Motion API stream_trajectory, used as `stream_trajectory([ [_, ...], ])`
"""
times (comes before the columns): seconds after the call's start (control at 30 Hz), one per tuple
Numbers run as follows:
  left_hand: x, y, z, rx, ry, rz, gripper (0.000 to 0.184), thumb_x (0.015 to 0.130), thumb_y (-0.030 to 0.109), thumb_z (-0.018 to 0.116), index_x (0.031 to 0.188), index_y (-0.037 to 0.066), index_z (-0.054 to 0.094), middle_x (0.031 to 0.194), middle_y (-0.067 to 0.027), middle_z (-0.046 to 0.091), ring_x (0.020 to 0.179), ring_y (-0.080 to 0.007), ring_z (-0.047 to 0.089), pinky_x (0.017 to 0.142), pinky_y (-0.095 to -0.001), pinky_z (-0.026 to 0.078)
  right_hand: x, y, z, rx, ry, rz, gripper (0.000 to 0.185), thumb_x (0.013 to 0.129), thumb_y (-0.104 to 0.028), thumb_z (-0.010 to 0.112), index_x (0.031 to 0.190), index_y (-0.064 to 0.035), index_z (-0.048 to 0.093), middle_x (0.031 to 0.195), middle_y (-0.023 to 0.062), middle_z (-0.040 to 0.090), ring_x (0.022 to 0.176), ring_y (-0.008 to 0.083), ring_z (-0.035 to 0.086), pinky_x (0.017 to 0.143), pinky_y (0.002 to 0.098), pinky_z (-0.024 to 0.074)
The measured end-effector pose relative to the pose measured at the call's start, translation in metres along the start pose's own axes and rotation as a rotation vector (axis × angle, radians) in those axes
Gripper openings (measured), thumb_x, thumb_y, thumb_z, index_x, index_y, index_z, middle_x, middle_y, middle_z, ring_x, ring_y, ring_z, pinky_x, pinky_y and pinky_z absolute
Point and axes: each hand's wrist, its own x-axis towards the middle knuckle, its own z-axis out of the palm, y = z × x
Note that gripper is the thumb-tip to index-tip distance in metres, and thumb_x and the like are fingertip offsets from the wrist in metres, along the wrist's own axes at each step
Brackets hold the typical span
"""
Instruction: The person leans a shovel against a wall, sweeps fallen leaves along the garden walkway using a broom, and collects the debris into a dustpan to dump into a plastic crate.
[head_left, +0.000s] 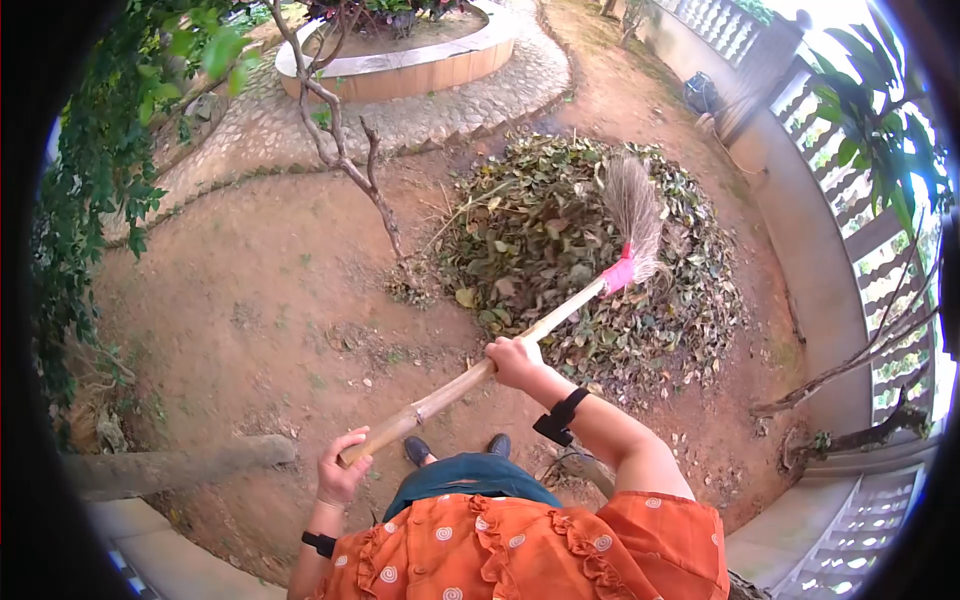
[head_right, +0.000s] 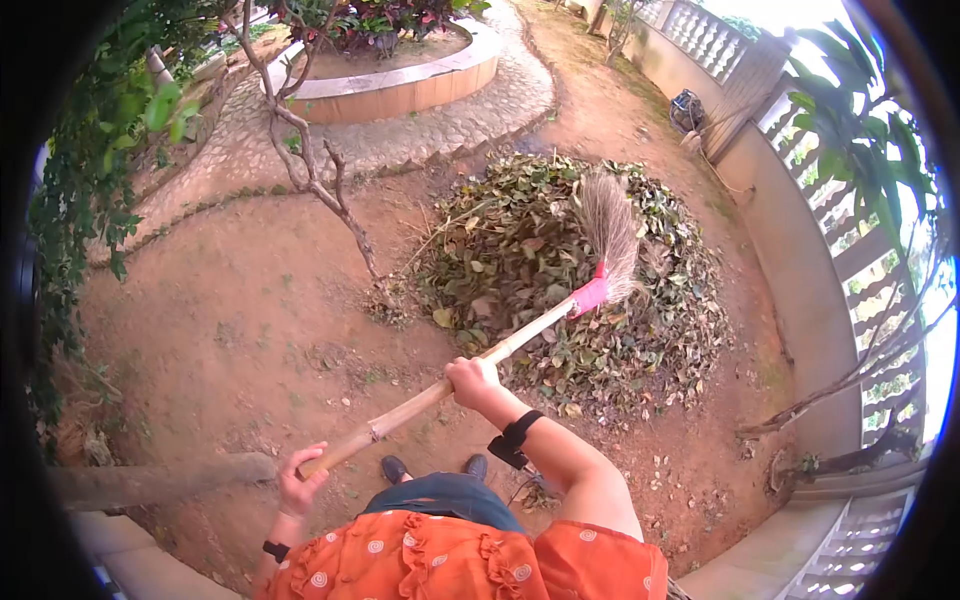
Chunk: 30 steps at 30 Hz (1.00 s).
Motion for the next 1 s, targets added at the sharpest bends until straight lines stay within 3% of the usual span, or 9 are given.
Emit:
stream_trajectory([
  [0.1,0.007,0.001,-0.031,0.169,-0.007,0.25,0.035,0.077,0.007,0.077,0.11,0.004,0.064,0.118,-0.0182,0.069,0.1,-0.0245,0.069,0.081,-0.0343,0.057,-0.002,-0.022,-0.009,-0.071,0.013,-0.016,0.011,0.073,-0.017,0.073,0.084,-0.0144,0.073,0.085,0.0059,0.071,0.08,0.0247,0.072,0.067,0.0422,0.0583],
  [0.17,-0.008,0.03,-0.067,0.486,-0.004,0.234,0.034,0.075,0.01,0.08,0.105,0.003,0.065,0.103,-0.0163,0.073,0.094,-0.0242,0.071,0.078,-0.036,0.057,-0.002,-0.053,-0.003,-0.05,-0.085,-0.094,0.006,0.074,-0.018,0.073,0.078,-0.015,0.076,0.077,0.0035,0.073,0.074,0.0242,0.074,0.059,0.0421,0.0575],
  [0.3,-0.048,0.143,-0.08,1.248,-0.281,-0.324,0.051,0.06,0.027,0.088,0.101,0.007,0.066,0.085,-0.0166,0.072,0.083,-0.0382,0.071,0.077,-0.0465,0.057,-0.003,-0.146,0.025,0.037,-0.307,-0.296,0.008,0.075,-0.021,0.074,0.082,-0.0185,0.078,0.081,0.0024,0.074,0.078,0.0238,0.074,0.062,0.0472,0.0576],
  [0.37,-0.083,0.123,-0.133,1.431,-0.458,-0.571,0.053,0.058,0.03,0.088,0.1,0.007,0.066,0.082,-0.0181,0.071,0.08,-0.0394,0.071,0.077,-0.0489,0.056,-0.004,-0.19,0.053,0.103,-0.306,-0.427,0.013,0.074,-0.021,0.075,0.086,-0.0187,0.078,0.084,0.0039,0.074,0.082,0.0249,0.074,0.067,0.0435,0.0585],
  [0.47,-0.112,0.123,-0.179,1.545,-0.534,-0.747,0.044,0.059,0.028,0.085,0.091,0.006,0.065,0.077,-0.0199,0.07,0.073,-0.0402,0.07,0.073,-0.0503,0.056,-0.002,-0.231,0.082,0.23,-0.298,-0.568,0.017,0.073,-0.022,0.075,0.089,-0.0192,0.076,0.084,0.0044,0.073,0.083,0.0261,0.073,0.068,0.0413,0.0583],
  [0.57,-0.126,0.138,-0.126,1.68,-0.354,-0.728,0.038,0.062,0.025,0.081,0.093,0.008,0.068,0.077,-0.0188,0.07,0.078,-0.0398,0.071,0.075,-0.0479,0.056,0.002,-0.257,0.125,0.292,-0.354,-0.669,0.021,0.071,-0.023,0.076,0.092,-0.0206,0.074,0.085,0.0042,0.073,0.084,0.0265,0.073,0.067,0.041,0.0577],
  [0.63,-0.114,0.122,-0.087,1.694,-0.399,-0.597,0.022,0.069,0.019,0.073,0.081,0.004,0.065,0.074,-0.0223,0.068,0.071,-0.0412,0.07,0.069,-0.0523,0.054,0.01,-0.25,0.158,0.264,-0.438,-0.637,0.021,0.073,-0.025,0.077,0.093,-0.0222,0.074,0.087,0.0037,0.073,0.085,0.0263,0.072,0.068,0.0422,0.0573],
  [0.8,-0.085,0.005,-0.038,1.302,-0.496,-0.716,0.029,0.071,0.023,0.073,0.097,0.009,0.069,0.089,-0.019,0.072,0.087,-0.0378,0.07,0.079,-0.048,0.055,-0.011,-0.146,0.248,0.104,-0.424,-0.469,0.014,0.078,-0.026,0.074,0.091,-0.0219,0.075,0.086,0.0032,0.072,0.082,0.0232,0.073,0.064,0.0417,0.0564],
  [1.0,-0.108,-0.065,-0.019,0.809,-0.576,-0.828,0.045,0.077,0.038,0.079,0.111,0.012,0.069,0.097,-0.0181,0.072,0.097,-0.0359,0.07,0.08,-0.0417,0.054,-0.053,-0.072,0.176,-0.011,-0.604,-0.344,0.018,0.076,-0.027,0.073,0.094,-0.0221,0.075,0.089,0.0039,0.074,0.085,0.0251,0.073,0.065,0.0416,0.0564],
])
